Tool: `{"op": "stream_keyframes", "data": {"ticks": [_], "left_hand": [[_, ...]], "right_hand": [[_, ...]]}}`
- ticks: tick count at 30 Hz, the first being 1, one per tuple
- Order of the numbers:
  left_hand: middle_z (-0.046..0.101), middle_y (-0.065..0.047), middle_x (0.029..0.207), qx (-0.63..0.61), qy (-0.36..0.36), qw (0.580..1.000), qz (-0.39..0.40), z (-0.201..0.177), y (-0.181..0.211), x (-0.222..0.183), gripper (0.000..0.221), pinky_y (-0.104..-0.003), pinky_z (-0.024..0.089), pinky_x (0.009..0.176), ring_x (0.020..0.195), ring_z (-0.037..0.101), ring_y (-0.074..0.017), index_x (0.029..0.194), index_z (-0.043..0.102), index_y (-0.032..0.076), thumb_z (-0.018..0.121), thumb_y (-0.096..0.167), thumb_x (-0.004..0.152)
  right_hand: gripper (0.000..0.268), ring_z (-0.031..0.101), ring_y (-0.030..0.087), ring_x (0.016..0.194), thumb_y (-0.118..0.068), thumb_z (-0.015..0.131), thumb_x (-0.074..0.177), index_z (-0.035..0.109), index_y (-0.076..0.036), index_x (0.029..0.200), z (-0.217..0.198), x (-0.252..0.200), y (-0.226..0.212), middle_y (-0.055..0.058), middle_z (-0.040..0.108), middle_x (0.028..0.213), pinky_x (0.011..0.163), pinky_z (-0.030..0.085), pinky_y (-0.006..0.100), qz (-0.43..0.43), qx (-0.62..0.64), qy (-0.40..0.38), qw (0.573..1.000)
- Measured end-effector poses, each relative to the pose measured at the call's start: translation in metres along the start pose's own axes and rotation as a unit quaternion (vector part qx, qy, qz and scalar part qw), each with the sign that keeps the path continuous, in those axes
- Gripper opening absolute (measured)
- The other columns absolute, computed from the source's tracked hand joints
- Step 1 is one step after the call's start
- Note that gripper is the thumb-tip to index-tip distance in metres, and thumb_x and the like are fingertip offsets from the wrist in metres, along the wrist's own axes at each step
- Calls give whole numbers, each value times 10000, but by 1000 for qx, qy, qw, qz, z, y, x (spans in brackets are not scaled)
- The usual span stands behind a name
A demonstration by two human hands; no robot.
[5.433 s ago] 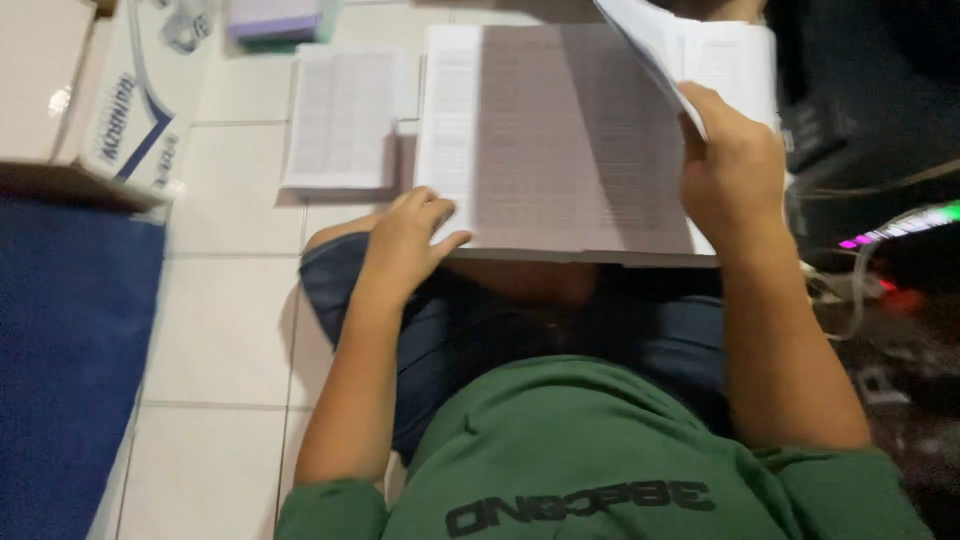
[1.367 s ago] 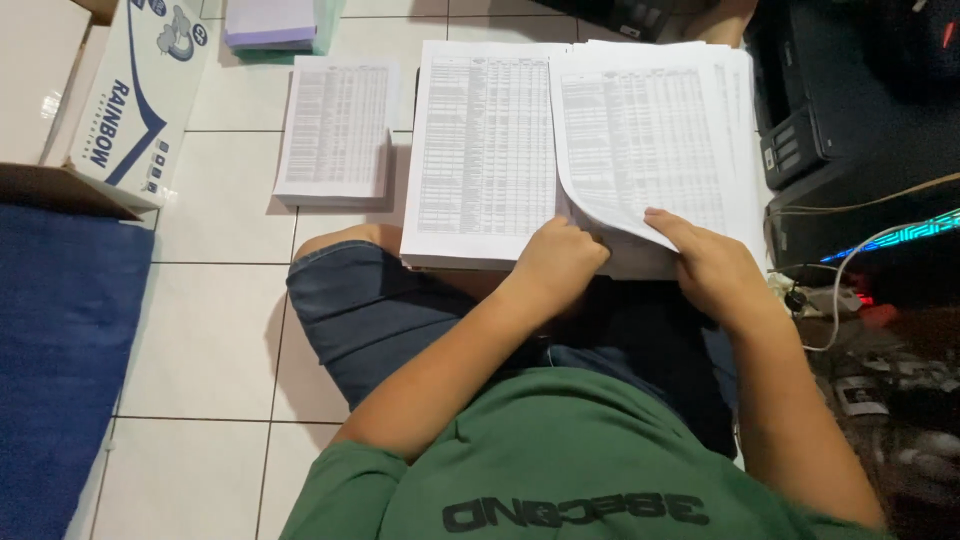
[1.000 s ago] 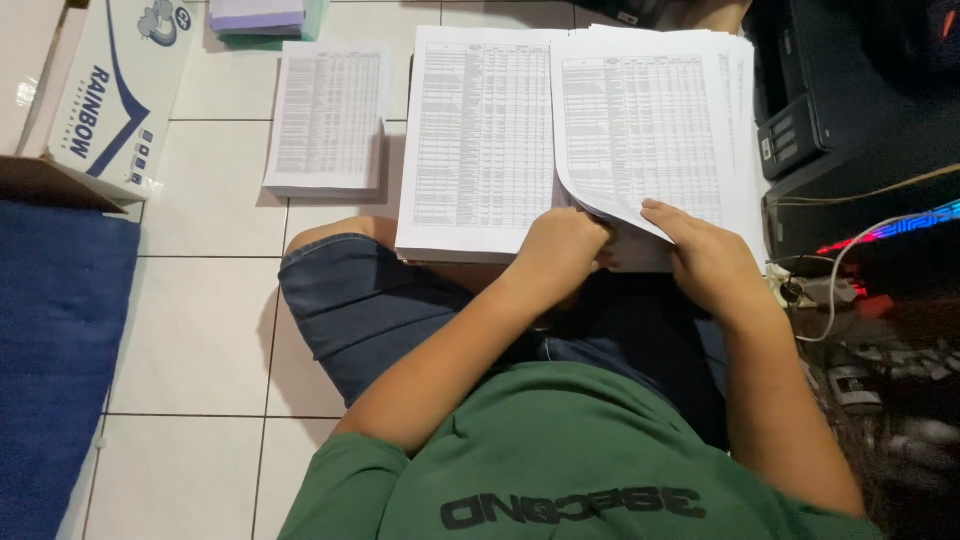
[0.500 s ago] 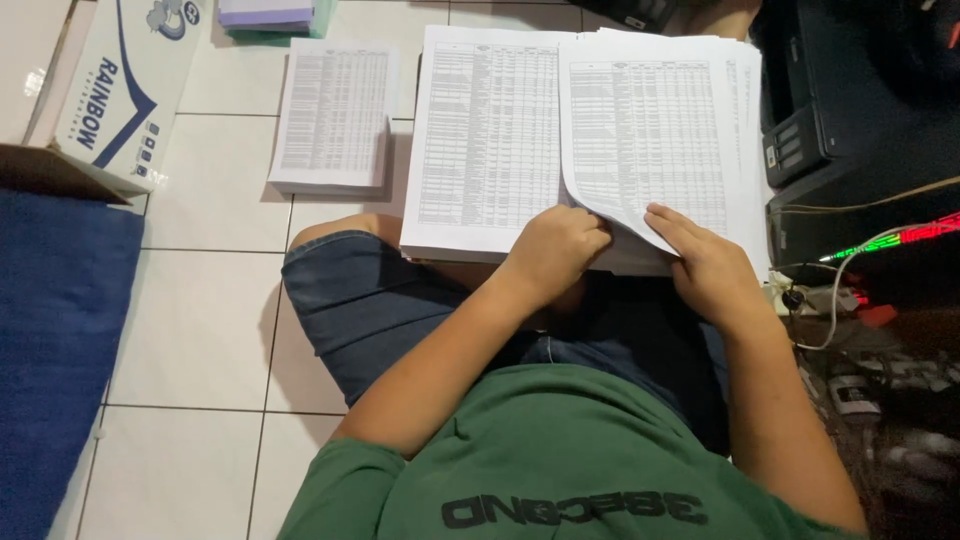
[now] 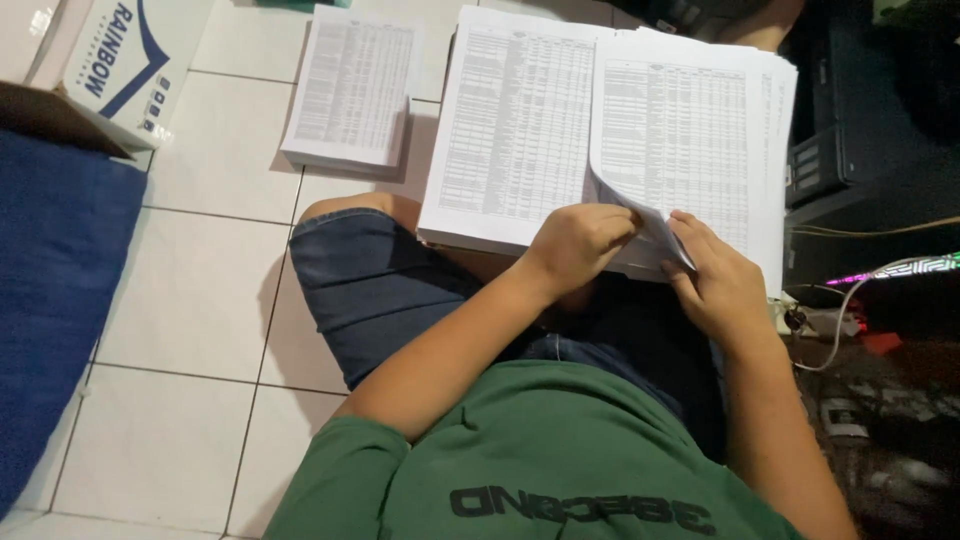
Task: A person sits on the floor and flips through a thick stack of printed documents, turning pages one by one or in small groups.
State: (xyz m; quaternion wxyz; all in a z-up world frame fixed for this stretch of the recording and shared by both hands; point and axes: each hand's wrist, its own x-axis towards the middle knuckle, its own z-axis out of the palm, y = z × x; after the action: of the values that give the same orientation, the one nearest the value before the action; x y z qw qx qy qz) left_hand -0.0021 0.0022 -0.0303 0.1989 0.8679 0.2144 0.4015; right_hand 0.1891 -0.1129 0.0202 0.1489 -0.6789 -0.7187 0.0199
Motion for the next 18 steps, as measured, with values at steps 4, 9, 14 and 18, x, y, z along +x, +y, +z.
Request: {"op": "stream_keyframes", "data": {"ticks": [4, 9, 14, 18], "left_hand": [[734, -108, 1100, -12, 4, 1000, -15, -8, -39, -9, 255, -427, 534, 1030, 1155, 670, -298, 1121, 688, 117, 755, 106, 875], [678, -51, 1008, 86, -18, 980, -177, -145, -63, -29, 166, -370, 527, 801, 991, 638, -245, 984, 723, 84, 766, 235, 929], [661, -32, 1035, 86, -149, 951, -257, -173, -54, -43, 347, -416, 530, 780, 995, 639, -279, 1034, 747, 161, 877, 355, 778], [672, 45, 1196, 146, -209, 917, -307, -166, -64, -51, 378, -539, 495, 859, 1055, 677, -276, 1064, 778, 280, 880, 433, 734]], "right_hand": [[653, 573, 293, 1338, 36, 602, 826, 618, -202, 1434, 11, 1, 39, 43, 630, 1474, 1074, 488, 456, 32, 74, -18, 997], [236, 635, 489, 749, -129, 546, 1134, 643, 82, 1176, -4, 25, 46, 339, 653, 845, 637, 398, 521, 124, 83, 36, 988], [299, 698, 413, 940, -96, 519, 1116, 645, -134, 1383, 1, 88, -50, 155, 750, 1083, 765, 533, 493, -13, 14, 159, 987], [281, 762, 341, 823, -99, 517, 1029, 595, -229, 1266, 33, 123, -127, 86, 755, 876, 729, 597, 495, -34, -35, 113, 992]]}}
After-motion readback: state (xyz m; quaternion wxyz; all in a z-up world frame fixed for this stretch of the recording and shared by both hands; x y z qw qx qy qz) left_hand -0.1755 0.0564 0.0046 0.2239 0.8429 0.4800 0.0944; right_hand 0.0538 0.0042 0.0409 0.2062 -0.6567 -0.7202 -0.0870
